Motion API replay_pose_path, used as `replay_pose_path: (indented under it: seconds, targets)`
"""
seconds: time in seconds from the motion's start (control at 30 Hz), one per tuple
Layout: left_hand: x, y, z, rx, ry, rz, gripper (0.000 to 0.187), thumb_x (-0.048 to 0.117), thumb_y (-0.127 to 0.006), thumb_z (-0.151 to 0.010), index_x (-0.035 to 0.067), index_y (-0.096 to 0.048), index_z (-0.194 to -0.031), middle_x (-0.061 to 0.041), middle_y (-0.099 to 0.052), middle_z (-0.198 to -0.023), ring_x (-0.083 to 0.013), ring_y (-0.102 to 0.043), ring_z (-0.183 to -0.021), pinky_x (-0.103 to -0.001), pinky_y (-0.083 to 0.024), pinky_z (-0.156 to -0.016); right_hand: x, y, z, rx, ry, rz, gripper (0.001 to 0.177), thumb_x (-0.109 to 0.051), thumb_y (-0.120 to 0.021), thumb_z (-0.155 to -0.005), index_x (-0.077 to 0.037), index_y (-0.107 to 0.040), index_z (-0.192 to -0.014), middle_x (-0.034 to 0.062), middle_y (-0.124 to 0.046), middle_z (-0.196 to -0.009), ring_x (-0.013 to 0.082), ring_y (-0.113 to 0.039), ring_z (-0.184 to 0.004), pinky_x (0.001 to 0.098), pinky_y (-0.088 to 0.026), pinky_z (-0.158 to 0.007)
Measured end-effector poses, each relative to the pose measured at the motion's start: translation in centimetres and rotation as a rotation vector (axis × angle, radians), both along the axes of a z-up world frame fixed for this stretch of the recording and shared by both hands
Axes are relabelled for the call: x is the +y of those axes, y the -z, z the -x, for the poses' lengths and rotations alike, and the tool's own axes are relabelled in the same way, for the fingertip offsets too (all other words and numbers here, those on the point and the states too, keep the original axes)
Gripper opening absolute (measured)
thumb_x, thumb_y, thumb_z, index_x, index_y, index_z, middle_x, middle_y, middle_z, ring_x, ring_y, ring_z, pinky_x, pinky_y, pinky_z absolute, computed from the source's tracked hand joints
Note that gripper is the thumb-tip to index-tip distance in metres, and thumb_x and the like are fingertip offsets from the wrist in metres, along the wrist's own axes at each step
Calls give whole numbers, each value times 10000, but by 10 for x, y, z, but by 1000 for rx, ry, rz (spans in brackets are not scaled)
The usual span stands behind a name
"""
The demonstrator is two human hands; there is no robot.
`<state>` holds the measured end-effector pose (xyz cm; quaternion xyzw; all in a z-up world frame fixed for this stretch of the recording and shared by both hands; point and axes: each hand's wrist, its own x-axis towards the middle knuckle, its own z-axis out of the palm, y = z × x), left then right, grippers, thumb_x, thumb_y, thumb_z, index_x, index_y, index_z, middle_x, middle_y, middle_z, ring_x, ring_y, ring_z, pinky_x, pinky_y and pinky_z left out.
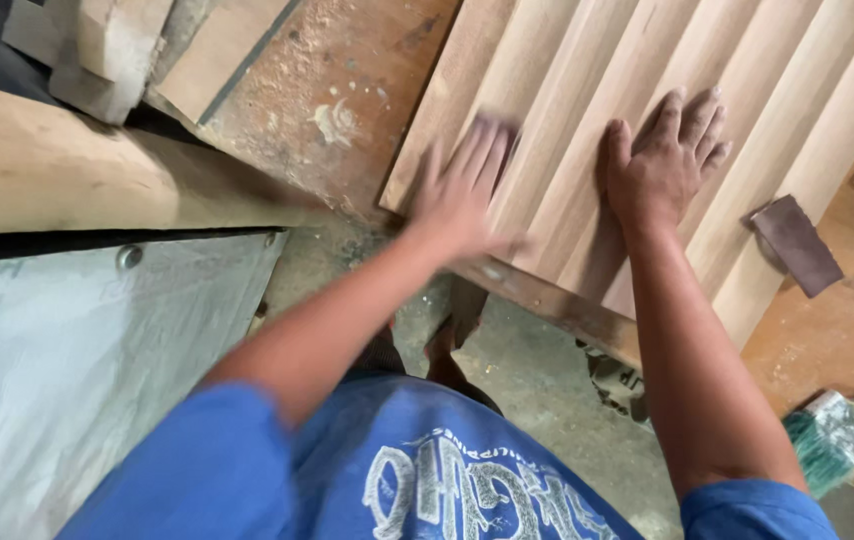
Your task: The person sands a corrugated wooden panel on a workbench using a sanding block. They smooth the ridges and edges of the wood, then use a brush to sweep away sawdust before continuing to sand the surface.
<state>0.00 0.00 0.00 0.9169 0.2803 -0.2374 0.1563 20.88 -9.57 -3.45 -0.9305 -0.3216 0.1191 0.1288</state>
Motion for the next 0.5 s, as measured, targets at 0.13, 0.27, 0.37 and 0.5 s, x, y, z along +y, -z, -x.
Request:
replay_pose_path:
  seconds: [0.13, 0.27, 0.37, 0.5]
  targets:
    - [59, 3, -83, -74, -2, -82, 1505, 1080, -168, -612, -25, -15, -1624, -142, 89, -1701, -264, 90, -1570, -524, 100, -1249, -3, 16, -2, -39, -28, -73, 828, -559, -463, -1022, -30, -337, -1647, 276, -125, -1661, 415, -63, -1534, 586, 3, -1205]
    - [15, -7, -20, -35, -11, -17, 1412, 1049, -302, -722, 32, 83, -1623, -115, 137, -1709, -258, 94, -1591, -536, 88, -1264, -6, 19, -4, -25, -36, -78, 799, -513, -523, -1043, -28, -354, -1655, 262, -98, -1657, 409, -56, -1535, 593, 1, -1210]
    - [-42, 5, 54, -76, 11, -52, 1376, 1028, -360, -729, 59, 78, -1603, -112, 109, -1704, -240, 104, -1566, -565, 161, -1223, -6, 17, -3, -33, -38, -73, 794, -512, -538, -1064, -12, -353, -1653, 265, -112, -1655, 412, -57, -1526, 602, -6, -1205]
    - [-29, 5, 34, -50, -39, -14, 1434, 1061, -310, -652, 58, 68, -1606, -93, 104, -1705, -229, 86, -1568, -578, 89, -1227, -4, 14, -4, -47, -33, -72, 809, -531, -500, -1030, -24, -349, -1641, 283, -128, -1655, 417, -72, -1531, 595, -12, -1207]
